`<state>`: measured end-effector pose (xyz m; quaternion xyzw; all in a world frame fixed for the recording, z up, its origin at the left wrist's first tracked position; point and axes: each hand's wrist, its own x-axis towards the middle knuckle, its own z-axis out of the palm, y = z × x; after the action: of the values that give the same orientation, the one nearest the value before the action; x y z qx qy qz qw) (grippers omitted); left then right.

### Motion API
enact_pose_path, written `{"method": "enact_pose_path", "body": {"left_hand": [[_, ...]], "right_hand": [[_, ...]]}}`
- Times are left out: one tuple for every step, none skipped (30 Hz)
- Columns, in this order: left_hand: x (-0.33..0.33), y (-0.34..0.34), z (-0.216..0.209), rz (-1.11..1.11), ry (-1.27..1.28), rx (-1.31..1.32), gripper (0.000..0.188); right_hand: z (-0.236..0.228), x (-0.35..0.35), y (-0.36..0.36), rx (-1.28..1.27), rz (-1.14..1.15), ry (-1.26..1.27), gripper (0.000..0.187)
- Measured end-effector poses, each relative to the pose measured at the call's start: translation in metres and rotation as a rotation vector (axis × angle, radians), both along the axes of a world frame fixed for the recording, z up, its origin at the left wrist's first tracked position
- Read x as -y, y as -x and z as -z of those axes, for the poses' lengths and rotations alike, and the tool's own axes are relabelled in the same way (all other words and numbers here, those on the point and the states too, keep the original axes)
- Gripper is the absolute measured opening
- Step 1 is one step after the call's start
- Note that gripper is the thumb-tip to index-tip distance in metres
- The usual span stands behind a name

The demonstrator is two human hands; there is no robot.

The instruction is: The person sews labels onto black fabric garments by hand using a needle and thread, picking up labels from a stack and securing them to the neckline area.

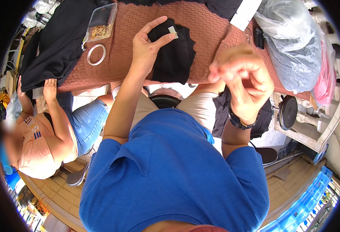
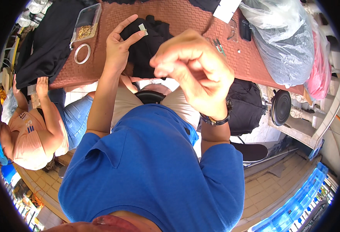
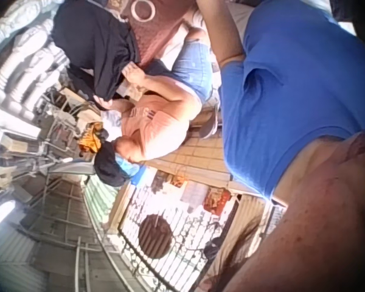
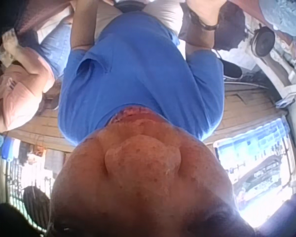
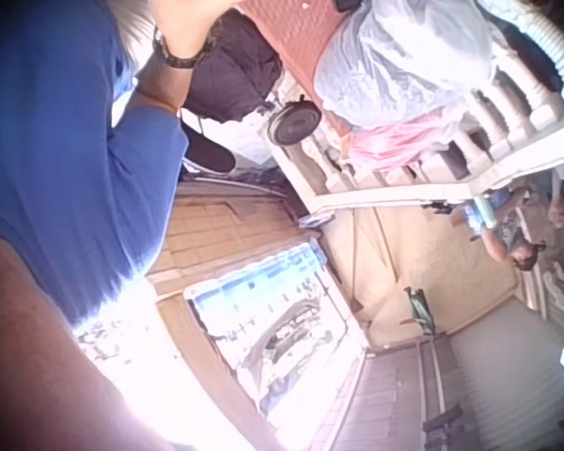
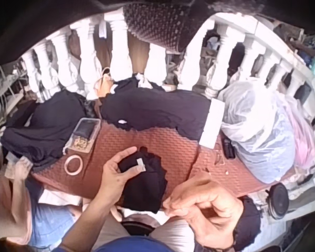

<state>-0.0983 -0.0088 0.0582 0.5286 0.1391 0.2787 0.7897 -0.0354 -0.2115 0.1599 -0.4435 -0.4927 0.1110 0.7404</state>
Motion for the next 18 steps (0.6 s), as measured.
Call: {"method": "enact_pose_path", "body": {"left_hand": [[0.0,0.001,-0.001,0.005,0.012,0.002,0.05],[0.0,0.001,-0.003,0.013,0.025,0.005,0.05],[0.001,0.002,-0.003,0.021,0.037,0.007,0.05],[0.001,0.002,-0.004,0.02,0.036,0.003,0.051],[0.001,0.003,-0.004,0.018,0.034,-0.001,0.051],[0.001,0.003,-0.004,0.017,0.033,-0.005,0.052],[0.001,0.003,-0.004,0.025,0.037,-0.001,0.052],[0.001,0.003,-0.004,0.033,0.041,0.003,0.052],[0.001,0.004,-0.004,0.04,0.045,0.007,0.053],[0.001,0.004,-0.004,0.042,0.051,0.007,0.053],[0.002,0.004,-0.006,0.044,0.058,0.009,0.054],[0.002,0.005,-0.006,0.046,0.065,0.01,0.054],[0.003,0.005,-0.006,0.044,0.064,0.014,0.054],[0.003,0.004,-0.005,0.044,0.061,0.018,0.054],[0.004,0.004,-0.005,0.044,0.058,0.022,0.055],[0.004,0.004,-0.005,0.045,0.051,0.014,0.055],[0.005,0.004,-0.005,0.048,0.045,0.007,0.055],[0.006,0.004,-0.005,0.05,0.038,-0.001,0.055]], "right_hand": [[-0.001,0.002,0.002,-0.014,-0.056,-0.01,0.01],[-0.001,0.004,0.003,0.013,-0.06,0.018,0.011],[0.0,0.004,0.004,0.002,-0.091,0.03,0.011],[0.001,0.005,0.005,-0.008,-0.121,0.042,0.011],[0.001,0.005,0.006,-0.019,-0.152,0.054,0.01],[-0.004,0.006,0.009,-0.029,-0.17,0.085,0.01],[-0.003,0.005,0.009,0.007,-0.188,0.09,0.009],[-0.003,0.005,0.01,0.043,-0.208,0.095,0.009],[-0.002,0.004,0.011,0.079,-0.227,0.1,0.008],[-0.001,0.003,0.013,0.096,-0.237,0.111,0.007],[0.001,0.001,0.015,0.114,-0.248,0.123,0.005],[0.002,-0.002,0.018,0.132,-0.259,0.135,0.005],[0.003,-0.004,0.021,0.15,-0.27,0.147,0.004],[0.001,-0.005,0.024,0.155,-0.284,0.194,0.005],[0.001,-0.006,0.028,0.162,-0.298,0.19,0.006],[0.002,-0.007,0.033,0.168,-0.313,0.186,0.007],[0.002,-0.007,0.038,0.175,-0.327,0.182,0.008],[0.005,-0.007,0.043,0.195,-0.323,0.189,0.013]]}}
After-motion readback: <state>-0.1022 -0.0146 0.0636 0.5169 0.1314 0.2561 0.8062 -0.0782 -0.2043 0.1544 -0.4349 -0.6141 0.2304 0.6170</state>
